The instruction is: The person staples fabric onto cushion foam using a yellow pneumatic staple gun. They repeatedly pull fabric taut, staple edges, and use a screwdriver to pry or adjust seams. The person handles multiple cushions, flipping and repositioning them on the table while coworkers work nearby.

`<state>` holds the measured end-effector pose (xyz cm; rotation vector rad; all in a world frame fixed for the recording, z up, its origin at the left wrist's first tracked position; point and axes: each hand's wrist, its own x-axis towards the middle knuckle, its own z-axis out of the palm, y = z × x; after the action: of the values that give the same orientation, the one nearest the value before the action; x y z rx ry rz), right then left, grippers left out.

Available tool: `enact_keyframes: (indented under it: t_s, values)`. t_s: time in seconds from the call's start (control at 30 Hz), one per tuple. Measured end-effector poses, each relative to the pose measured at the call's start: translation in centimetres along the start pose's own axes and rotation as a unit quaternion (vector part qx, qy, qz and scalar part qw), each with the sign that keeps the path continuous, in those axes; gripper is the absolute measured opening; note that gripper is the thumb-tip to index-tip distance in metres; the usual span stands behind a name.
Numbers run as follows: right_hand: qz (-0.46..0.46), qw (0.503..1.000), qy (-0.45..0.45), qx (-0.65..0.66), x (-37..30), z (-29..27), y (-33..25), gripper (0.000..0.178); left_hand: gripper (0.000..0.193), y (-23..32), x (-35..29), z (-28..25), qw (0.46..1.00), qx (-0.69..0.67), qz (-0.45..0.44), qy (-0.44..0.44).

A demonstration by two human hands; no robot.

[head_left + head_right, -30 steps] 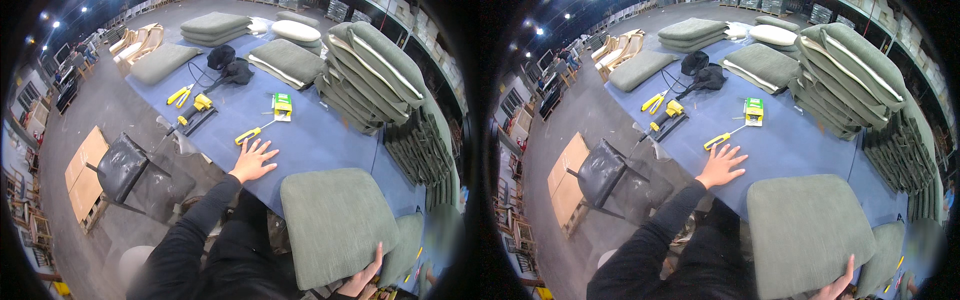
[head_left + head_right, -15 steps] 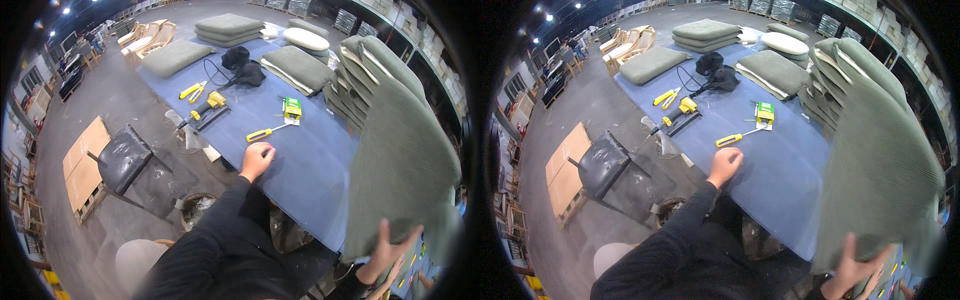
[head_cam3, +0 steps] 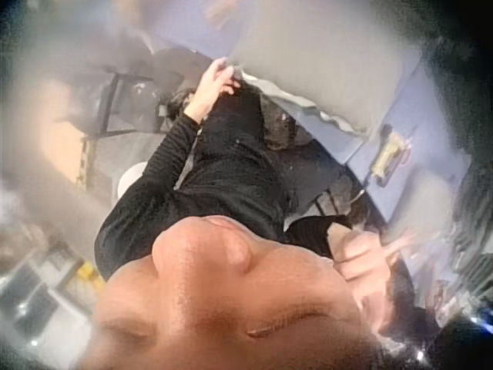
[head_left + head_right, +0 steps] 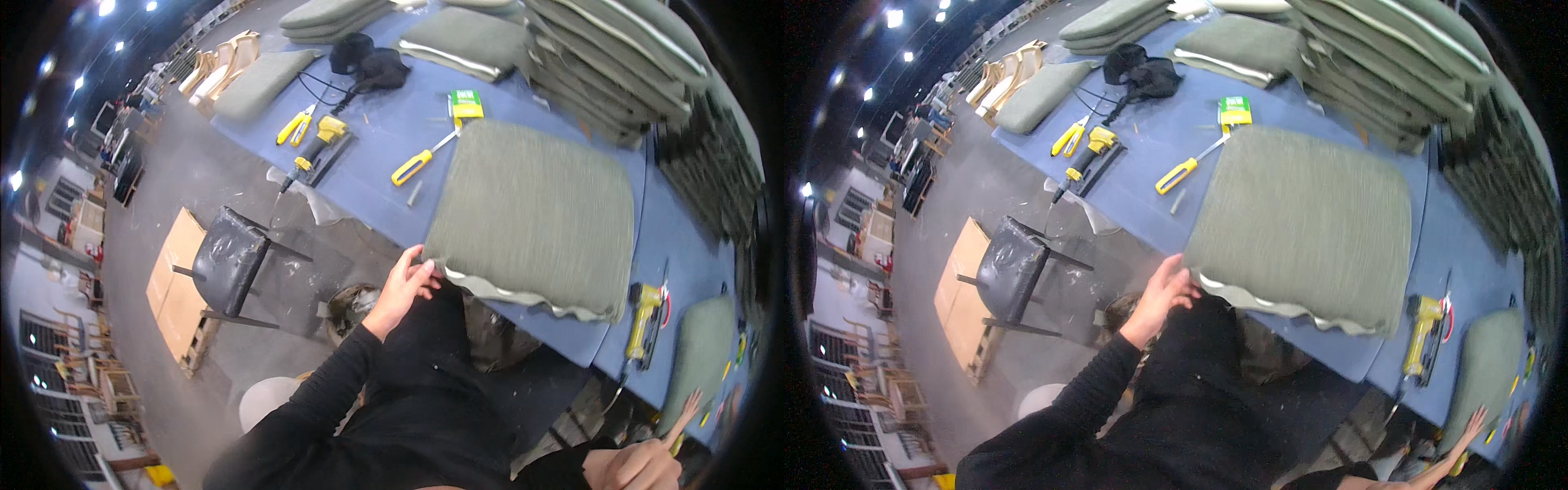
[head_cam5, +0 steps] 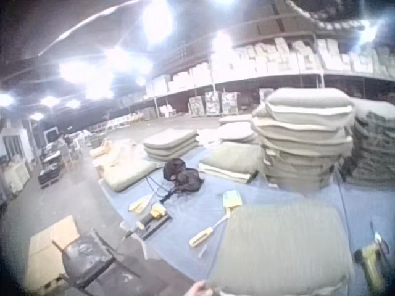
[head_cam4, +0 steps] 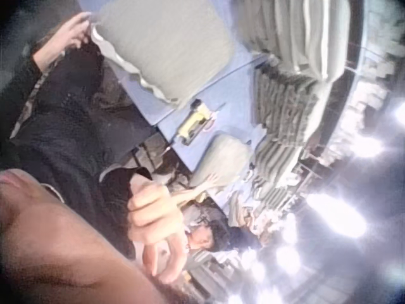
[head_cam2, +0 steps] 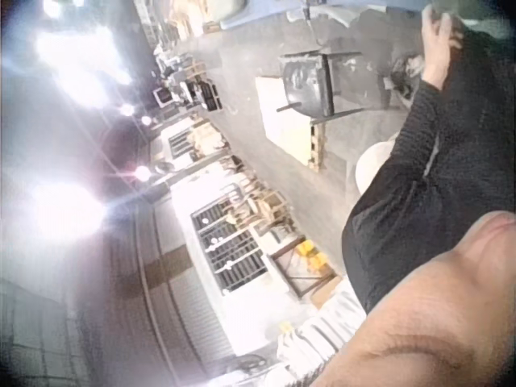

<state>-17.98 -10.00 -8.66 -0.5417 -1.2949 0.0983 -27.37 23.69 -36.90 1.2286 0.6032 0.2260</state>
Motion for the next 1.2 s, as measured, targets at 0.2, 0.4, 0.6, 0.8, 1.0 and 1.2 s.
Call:
enact_keyframes:
  t_s: [0.2, 0.4, 0.6, 0.8, 1.0, 1.2]
  values:
    - [0.013, 0.996, 0.076, -0.034, -2.1, 0.5, -1.0, 0.030, 0.054, 1.4, 3.9, 1.9, 0.985, -0.148, -0.087, 0.026]
    - [-0.022, 0.996, 0.073, -0.051, -4.2, -1.6, -3.3, 0.027, 0.050, 0.8, 2.7, 0.4, 0.999, -0.021, -0.050, -0.002]
    - [0.041, 0.996, 0.011, -0.073, -4.2, -4.2, -6.0, 0.031, 0.047, 2.0, -0.3, 3.8, 0.991, 0.017, -0.130, -0.021]
    - [0.124, 0.984, -0.083, 0.097, -4.6, -5.5, -7.1, 0.048, 0.036, 2.7, -2.1, 2.0, 0.993, 0.014, -0.121, 0.005]
    - [0.072, 0.968, -0.040, 0.238, -3.9, -6.5, -5.6, 0.030, 0.033, 3.8, -1.0, -1.0, 0.921, 0.381, 0.059, 0.057]
    - [0.093, 0.988, -0.116, 0.049, -2.9, -6.3, -9.8, 0.037, 0.019, 6.8, 0.7, 11.2, 0.892, 0.362, 0.263, 0.057]
